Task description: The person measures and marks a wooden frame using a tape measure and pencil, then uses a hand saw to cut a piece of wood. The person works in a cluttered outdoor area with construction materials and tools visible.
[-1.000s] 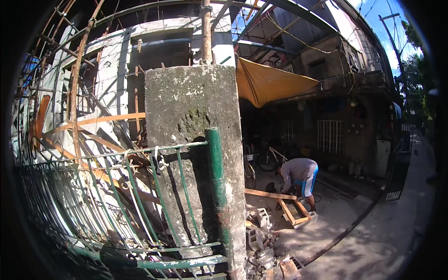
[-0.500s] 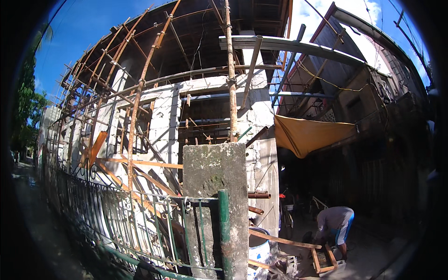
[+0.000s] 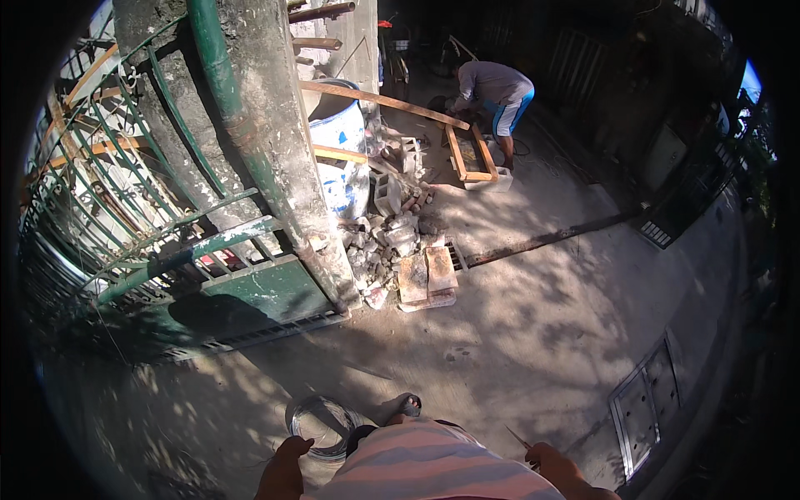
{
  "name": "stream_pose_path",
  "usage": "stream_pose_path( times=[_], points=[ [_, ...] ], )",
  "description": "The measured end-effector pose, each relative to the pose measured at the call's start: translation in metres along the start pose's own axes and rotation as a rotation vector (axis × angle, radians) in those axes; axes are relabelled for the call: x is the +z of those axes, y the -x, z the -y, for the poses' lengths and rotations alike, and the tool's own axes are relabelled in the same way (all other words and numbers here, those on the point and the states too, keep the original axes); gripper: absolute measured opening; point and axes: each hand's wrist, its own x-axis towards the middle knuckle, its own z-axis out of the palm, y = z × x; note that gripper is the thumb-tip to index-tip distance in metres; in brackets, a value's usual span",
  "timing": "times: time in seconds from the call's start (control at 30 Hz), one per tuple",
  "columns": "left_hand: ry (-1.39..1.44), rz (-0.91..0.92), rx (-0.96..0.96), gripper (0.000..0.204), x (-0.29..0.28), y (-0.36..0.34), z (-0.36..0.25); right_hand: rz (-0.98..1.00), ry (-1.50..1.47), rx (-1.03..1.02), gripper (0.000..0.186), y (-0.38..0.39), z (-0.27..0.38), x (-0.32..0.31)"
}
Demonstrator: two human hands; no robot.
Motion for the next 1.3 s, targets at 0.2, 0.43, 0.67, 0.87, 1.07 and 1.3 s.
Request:
stream_pose_path(
  times=[0.2, 0.43, 0.67, 0.87, 1.07, 1.3],
  points=[
    [-0.194, -0.204, 0.156, 0.08, -0.003, -0.005, -0.012, -0.199, -0.637, 0.045, 0.023, 0.024, -0.134, 0.053],
    [0.167, -0.473, 0.792, 0.057, 0.015, 0.098, -0.283, -0.281, -0.647, -0.094, 0.034, -0.005, -0.174, 0.075],
    [-0.036, -0.265, 1.108, 0.047, 0.111, 0.193, -0.376, -0.489, -0.529, -0.254, 0.068, -0.003, -0.128, 0.002],
    [0.032, -0.589, 0.475, 0.068, 0.025, 0.095, -0.356, -0.52, -0.225, -0.478, 0.084, -0.034, -0.079, -0.123],
    [-0.552, -0.457, 0.482, 0.065, 0.061, 0.098, -0.445, -0.478, -0.196, -0.506, 0.087, -0.07, -0.113, -0.257],
    [-0.092, -0.177, 0.712, 0.071, 0.158, 0.122, -0.706, -0.386, -0.245, -0.35, 0.063, -0.156, -0.085, -0.424]
  ],
)
